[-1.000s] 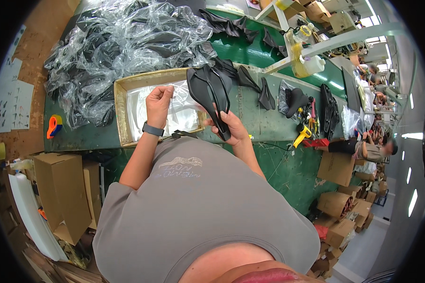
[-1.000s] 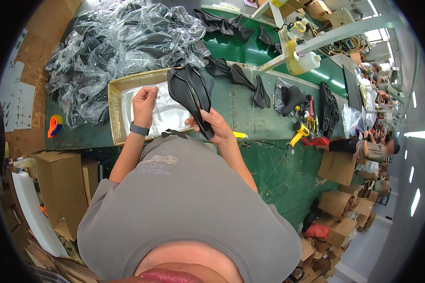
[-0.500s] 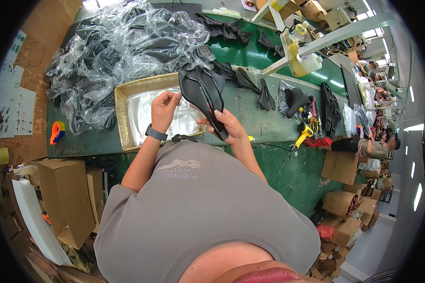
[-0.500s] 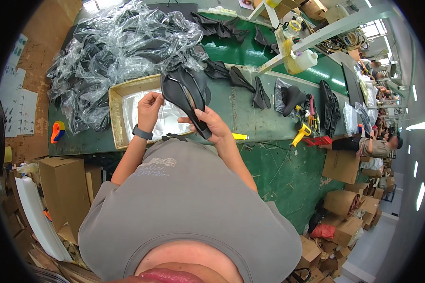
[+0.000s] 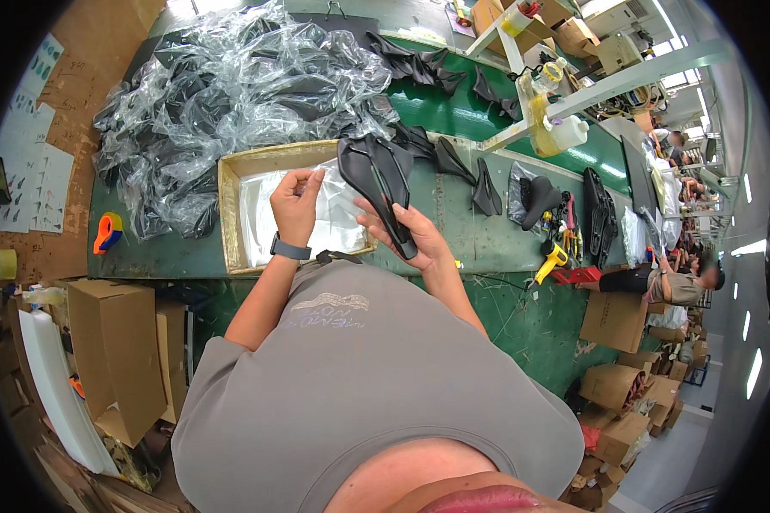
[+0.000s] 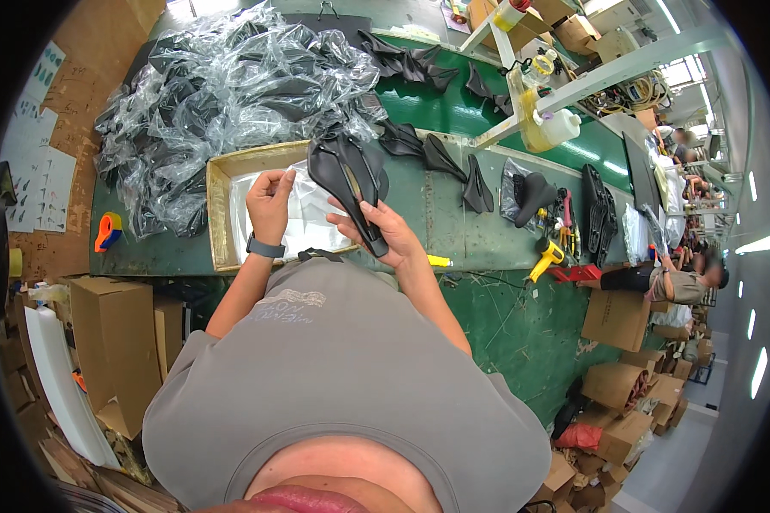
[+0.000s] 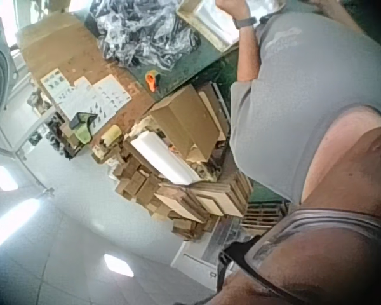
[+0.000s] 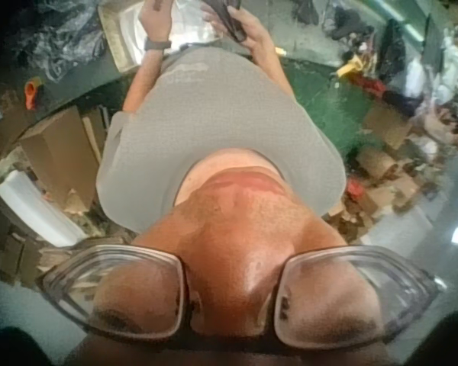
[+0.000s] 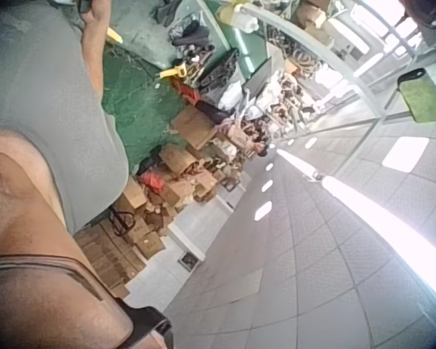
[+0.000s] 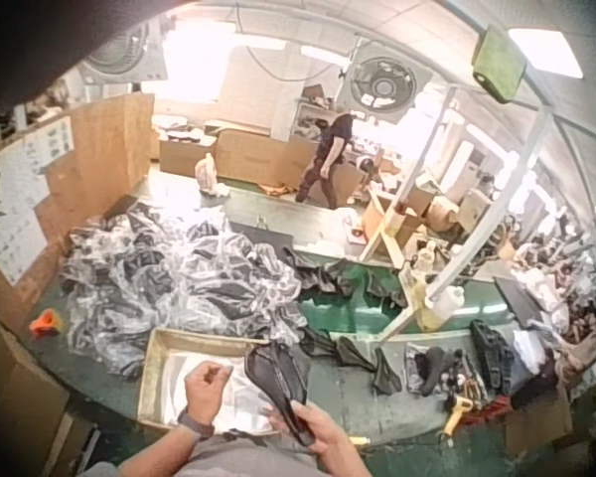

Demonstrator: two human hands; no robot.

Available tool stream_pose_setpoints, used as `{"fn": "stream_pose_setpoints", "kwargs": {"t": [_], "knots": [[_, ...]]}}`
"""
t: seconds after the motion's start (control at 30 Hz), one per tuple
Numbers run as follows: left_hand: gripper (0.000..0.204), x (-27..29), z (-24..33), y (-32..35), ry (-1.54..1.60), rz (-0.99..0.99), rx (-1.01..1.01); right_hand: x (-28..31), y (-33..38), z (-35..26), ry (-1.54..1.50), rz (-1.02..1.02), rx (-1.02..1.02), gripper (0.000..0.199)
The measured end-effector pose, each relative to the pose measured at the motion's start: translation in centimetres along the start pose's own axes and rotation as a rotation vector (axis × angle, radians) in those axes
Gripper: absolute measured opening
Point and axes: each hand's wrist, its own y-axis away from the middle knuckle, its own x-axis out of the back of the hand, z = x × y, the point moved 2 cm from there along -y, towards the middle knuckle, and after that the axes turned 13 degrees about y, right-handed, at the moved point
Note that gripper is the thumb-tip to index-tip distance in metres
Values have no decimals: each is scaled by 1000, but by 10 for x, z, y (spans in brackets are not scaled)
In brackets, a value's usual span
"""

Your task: The recorder is seen putting bicycle seats into plastic bags and then placing them into a cardboard box for shipping.

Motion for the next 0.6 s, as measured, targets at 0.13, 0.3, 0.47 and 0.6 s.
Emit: {"fn": "stream_pose_setpoints", "kwargs": {"t": [0.13,0.3,0.47,0.6], "knots": [[19,0,-3,-2,-33,-6,0,-7,1,0,50,6,34,62],[17,-5,11,-1,-259,-119,-124,0,0,-6,151,41,8,53],[16,-3,21,-12,-350,-413,-152,4,-8,0,49,86,13,50],[17,-5,18,-15,-455,-286,-251,0,-3,1,122,181,20,43]]}}
